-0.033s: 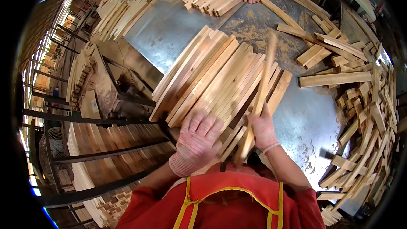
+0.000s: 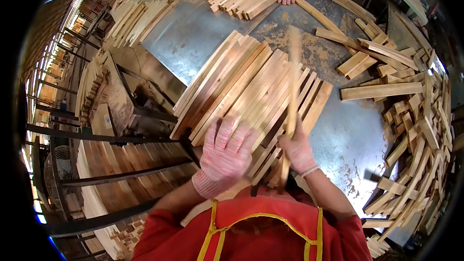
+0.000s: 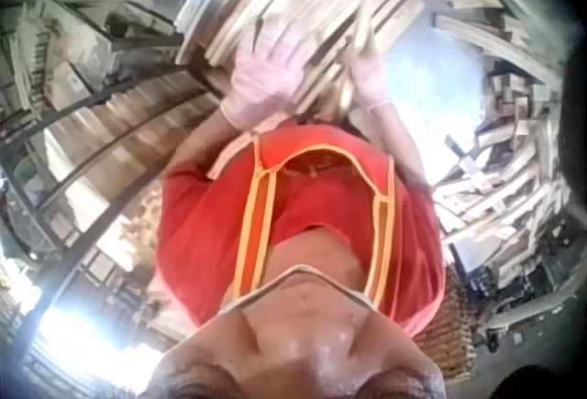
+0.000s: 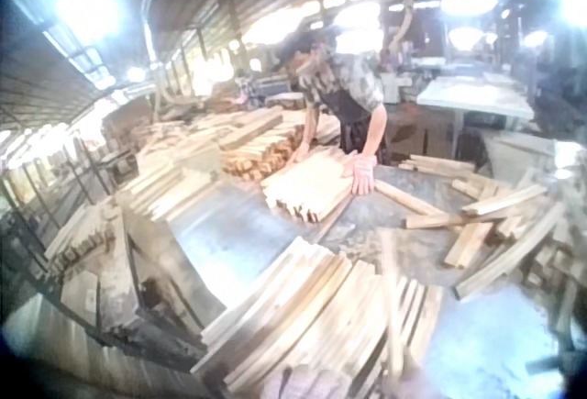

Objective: The person repeatedly picks up thin wooden planks from a large pile on a metal table and stacks them neatly beside the pile. The person uses both hands to align and place the planks into a growing stack.

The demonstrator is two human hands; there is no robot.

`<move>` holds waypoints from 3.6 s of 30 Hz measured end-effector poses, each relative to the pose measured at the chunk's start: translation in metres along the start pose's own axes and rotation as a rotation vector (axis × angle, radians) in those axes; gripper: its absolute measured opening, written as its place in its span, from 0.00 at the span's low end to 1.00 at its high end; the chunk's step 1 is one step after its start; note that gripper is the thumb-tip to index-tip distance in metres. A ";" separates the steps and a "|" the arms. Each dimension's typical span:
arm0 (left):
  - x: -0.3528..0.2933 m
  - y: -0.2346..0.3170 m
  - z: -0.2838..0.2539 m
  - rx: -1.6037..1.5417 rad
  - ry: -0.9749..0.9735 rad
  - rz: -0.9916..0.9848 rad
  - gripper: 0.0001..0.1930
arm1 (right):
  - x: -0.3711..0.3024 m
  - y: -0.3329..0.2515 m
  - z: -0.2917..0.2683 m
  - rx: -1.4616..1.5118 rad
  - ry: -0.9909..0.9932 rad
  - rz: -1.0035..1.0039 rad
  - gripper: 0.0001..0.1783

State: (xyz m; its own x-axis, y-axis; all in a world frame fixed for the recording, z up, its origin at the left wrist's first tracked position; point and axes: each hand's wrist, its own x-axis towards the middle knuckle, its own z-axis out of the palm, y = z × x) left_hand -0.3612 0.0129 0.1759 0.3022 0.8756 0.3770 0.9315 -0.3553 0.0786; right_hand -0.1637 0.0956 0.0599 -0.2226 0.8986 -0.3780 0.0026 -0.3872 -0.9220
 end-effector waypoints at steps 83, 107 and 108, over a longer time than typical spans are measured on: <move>0.040 -0.345 0.134 0.026 -0.412 -0.603 0.55 | 0.260 0.058 0.199 -0.716 -0.313 0.179 0.40; 0.026 -0.053 0.164 -0.034 -0.674 0.027 0.48 | -0.049 0.017 -0.432 -0.434 1.601 0.552 0.55; 0.029 -0.044 0.159 -0.070 -0.746 0.061 0.47 | -0.054 0.031 -0.444 -0.364 1.656 0.519 0.56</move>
State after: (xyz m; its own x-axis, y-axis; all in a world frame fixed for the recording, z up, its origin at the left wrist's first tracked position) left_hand -0.3609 0.1062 0.0365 0.4334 0.8342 -0.3409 0.9010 -0.4088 0.1451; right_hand 0.2809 0.1270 0.0144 0.9959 0.0467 -0.0781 -0.0067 -0.8187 -0.5742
